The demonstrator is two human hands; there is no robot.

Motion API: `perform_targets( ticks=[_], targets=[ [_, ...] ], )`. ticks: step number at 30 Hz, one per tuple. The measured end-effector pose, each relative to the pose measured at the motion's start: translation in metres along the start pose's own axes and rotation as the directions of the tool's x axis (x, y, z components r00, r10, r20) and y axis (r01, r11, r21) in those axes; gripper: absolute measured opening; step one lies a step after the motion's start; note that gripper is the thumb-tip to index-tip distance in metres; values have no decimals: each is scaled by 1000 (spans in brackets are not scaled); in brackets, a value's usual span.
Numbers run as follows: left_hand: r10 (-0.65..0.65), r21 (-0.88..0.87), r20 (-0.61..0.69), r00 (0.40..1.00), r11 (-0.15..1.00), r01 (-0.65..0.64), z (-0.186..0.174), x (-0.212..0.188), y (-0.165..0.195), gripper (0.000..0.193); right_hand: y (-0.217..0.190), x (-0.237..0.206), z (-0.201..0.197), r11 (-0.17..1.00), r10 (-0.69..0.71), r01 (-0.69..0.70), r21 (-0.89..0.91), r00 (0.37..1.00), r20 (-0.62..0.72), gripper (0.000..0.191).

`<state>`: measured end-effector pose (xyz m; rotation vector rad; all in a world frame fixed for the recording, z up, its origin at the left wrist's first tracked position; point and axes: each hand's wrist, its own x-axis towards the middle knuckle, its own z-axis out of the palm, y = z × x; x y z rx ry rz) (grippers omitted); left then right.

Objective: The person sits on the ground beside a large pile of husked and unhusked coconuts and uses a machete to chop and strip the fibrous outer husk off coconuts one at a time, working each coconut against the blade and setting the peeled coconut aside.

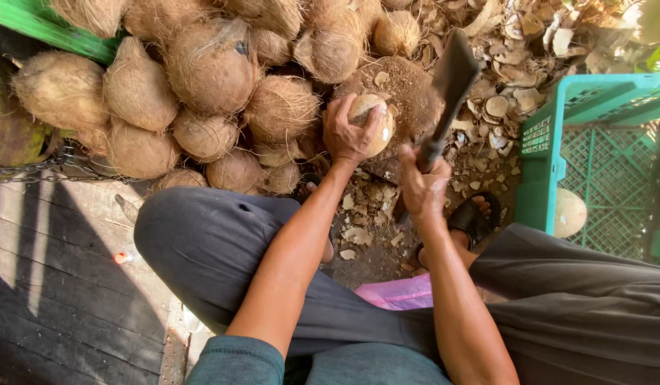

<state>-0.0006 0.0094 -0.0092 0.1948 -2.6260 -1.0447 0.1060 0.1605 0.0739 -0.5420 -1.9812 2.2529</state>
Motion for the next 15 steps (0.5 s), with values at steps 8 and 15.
perform_targets(
  ticks=[8,15],
  targets=[
    [-27,-41,59,998,999,29,2,12,12,64,-7,-2,-16,797,443,-379,-471,896,28,29],
    [-8,-50,20,1000,999,9,1,1,4,63,-3,-3,-9,984,129,-115,-136,986,101,20]
  ],
)
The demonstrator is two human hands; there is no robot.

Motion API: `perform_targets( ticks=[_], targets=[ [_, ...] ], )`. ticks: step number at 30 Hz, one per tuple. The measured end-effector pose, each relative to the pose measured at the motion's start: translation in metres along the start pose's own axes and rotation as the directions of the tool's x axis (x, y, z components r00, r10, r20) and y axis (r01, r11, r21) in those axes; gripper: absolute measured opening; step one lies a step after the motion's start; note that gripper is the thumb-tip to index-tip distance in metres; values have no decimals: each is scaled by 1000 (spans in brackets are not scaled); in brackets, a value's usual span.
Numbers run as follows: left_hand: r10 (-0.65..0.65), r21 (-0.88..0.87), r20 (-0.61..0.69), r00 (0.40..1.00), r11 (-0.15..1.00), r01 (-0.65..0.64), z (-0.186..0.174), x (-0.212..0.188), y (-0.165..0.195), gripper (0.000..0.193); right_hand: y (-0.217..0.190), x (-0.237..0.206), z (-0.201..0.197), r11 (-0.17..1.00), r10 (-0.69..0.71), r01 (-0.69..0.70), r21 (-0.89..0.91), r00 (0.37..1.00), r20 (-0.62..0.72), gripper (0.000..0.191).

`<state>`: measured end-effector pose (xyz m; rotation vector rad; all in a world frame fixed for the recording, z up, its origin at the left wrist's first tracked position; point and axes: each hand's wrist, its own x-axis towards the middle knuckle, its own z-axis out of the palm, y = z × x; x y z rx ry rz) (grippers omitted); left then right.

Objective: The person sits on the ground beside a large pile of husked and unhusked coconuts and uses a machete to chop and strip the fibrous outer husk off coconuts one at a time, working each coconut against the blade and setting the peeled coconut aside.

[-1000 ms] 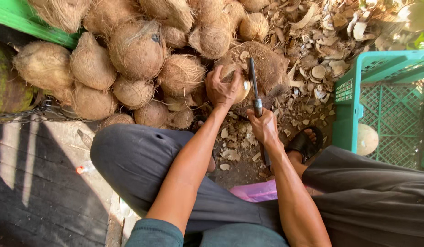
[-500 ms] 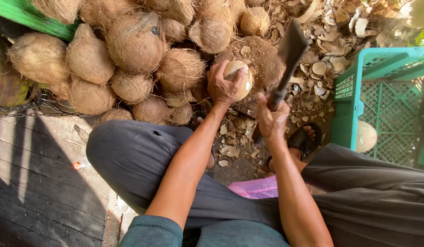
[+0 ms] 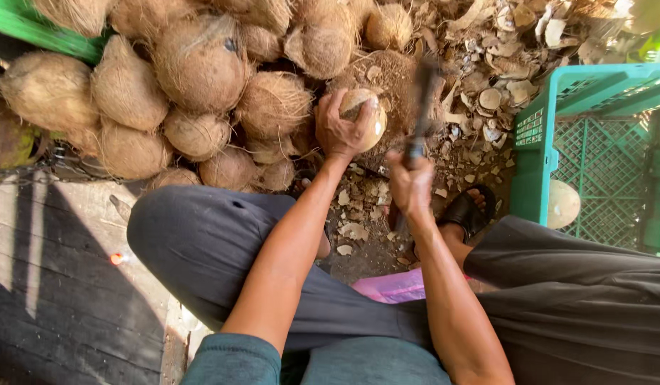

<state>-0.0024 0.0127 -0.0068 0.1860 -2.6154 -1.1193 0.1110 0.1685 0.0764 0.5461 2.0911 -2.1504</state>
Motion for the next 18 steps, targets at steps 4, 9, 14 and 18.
perform_targets(
  ticks=[4,9,14,18],
  targets=[
    [40,-56,-17,999,998,-41,-3,9,-5,63,13,4,6,870,338,-302,-390,941,25,31],
    [13,-54,44,999,998,-10,-9,8,-13,59,30,14,-4,873,418,-363,-325,901,117,33],
    [-14,-84,87,996,996,21,-18,17,-8,63,37,29,-23,922,386,-374,-98,874,295,13],
    [7,-111,109,994,994,5,-25,27,-7,63,39,29,-12,952,265,-208,-223,927,265,37]
  ],
)
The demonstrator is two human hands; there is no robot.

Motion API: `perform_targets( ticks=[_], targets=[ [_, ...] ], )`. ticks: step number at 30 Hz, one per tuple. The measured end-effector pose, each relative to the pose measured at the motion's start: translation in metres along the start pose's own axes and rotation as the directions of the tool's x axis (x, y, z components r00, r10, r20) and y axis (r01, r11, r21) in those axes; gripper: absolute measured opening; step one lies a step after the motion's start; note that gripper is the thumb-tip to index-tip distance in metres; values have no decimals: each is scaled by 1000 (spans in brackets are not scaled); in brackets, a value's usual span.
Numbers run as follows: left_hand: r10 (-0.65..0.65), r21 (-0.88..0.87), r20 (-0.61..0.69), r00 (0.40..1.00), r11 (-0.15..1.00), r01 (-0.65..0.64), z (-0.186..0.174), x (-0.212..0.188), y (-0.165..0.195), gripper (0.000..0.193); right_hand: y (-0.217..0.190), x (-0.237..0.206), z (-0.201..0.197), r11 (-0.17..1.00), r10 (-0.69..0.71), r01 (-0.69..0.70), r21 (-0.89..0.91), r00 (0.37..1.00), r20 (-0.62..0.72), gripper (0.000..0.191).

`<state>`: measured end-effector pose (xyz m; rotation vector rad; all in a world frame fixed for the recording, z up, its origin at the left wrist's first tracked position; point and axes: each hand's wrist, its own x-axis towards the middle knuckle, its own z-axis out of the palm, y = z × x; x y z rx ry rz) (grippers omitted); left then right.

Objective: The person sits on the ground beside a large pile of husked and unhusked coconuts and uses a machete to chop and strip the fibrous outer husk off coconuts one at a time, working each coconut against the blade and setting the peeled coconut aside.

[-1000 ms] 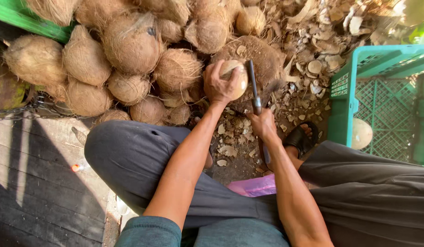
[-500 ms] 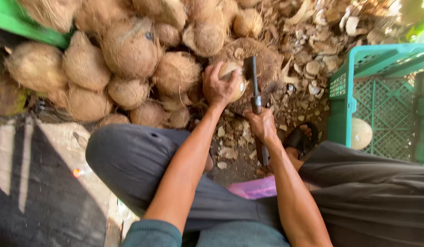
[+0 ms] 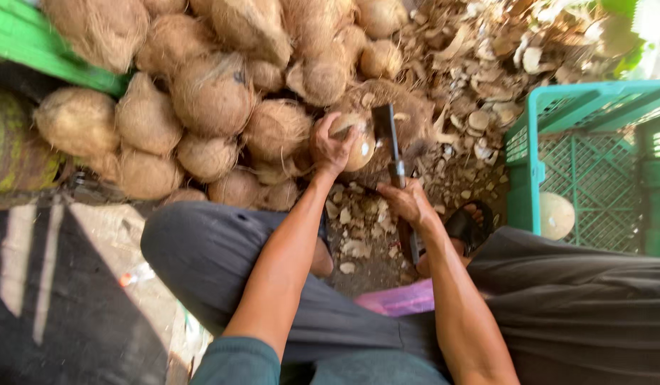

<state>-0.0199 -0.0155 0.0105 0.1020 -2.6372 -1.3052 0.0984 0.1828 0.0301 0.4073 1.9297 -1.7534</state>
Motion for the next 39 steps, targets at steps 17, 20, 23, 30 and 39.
perform_targets(
  ticks=[17,20,23,30,39],
  targets=[
    [-340,-15,50,939,940,342,17,8,7,69,-45,-35,17,984,162,-147,104,974,-156,28],
    [-255,-19,35,966,967,256,16,4,-7,65,-57,-40,6,982,-41,81,172,974,-221,28],
    [169,344,-4,986,926,-157,18,0,-17,48,-63,-36,7,958,-204,252,138,935,-289,36],
    [79,157,-42,996,985,-71,24,0,-9,66,-59,-27,19,947,134,-190,-257,966,-221,39],
    [-174,131,20,985,977,170,20,-2,2,74,2,1,14,972,63,-122,-199,959,-276,28]
  ],
)
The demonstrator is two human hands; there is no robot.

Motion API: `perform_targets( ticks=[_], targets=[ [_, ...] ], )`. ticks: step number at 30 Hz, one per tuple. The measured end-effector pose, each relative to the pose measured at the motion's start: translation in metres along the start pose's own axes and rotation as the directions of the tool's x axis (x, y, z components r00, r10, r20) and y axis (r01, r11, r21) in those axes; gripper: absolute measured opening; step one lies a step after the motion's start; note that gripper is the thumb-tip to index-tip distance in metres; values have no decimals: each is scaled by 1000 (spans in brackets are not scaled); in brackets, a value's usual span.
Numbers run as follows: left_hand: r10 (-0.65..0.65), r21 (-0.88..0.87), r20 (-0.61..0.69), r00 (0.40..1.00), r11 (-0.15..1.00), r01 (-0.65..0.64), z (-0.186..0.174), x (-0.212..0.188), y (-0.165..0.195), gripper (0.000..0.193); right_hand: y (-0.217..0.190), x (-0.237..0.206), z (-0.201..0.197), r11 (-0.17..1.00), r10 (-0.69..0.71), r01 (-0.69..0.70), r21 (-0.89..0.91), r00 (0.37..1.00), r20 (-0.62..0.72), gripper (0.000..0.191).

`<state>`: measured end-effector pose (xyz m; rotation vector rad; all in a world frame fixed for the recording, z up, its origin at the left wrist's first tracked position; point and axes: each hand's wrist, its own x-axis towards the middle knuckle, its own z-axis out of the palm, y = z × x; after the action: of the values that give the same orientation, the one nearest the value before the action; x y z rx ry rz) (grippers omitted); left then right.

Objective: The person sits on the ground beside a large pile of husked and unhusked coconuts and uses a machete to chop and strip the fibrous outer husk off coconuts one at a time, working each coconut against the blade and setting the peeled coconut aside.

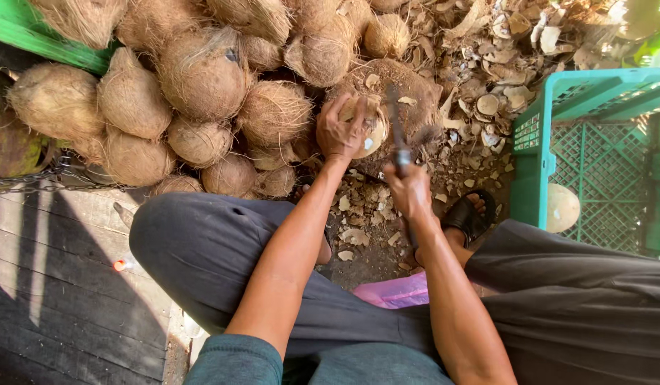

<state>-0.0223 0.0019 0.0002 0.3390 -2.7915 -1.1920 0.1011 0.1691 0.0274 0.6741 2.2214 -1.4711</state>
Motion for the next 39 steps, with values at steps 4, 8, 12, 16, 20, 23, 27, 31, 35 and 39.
perform_targets(
  ticks=[4,8,12,16,20,23,27,31,35,39],
  targets=[
    [178,-13,-105,978,983,-180,-3,-4,0,68,-9,-1,-6,949,-267,251,-191,962,-61,46],
    [504,291,-56,862,834,-469,-6,-3,-17,50,-34,-21,-22,991,-137,136,-17,987,-90,40],
    [348,217,62,935,910,-353,-9,10,-26,56,-44,-24,-25,947,-173,205,249,974,-145,38],
    [144,-201,-44,989,968,-150,-15,10,-24,61,-36,-18,1,919,-194,180,350,981,4,36],
    [128,-256,-77,989,956,-144,-25,3,-13,66,-39,-19,9,997,72,-71,-21,994,79,37],
    [115,-298,-32,993,947,-119,-25,5,-13,67,-48,-22,-12,979,116,-142,148,978,172,29],
    [144,-336,47,988,934,-120,-15,15,-24,65,-49,-15,-28,983,2,-5,182,1000,17,28],
    [170,-359,8,985,920,-156,-10,17,-31,63,-39,-5,-5,931,-88,93,352,996,-30,32],
    [167,-392,29,986,909,-142,-18,10,-25,63,-32,-9,-6,1000,-6,7,-8,995,95,22],
    [243,-413,17,970,885,-214,-23,4,-22,61,-35,-19,-22,995,-20,13,102,998,65,30]
  ],
)
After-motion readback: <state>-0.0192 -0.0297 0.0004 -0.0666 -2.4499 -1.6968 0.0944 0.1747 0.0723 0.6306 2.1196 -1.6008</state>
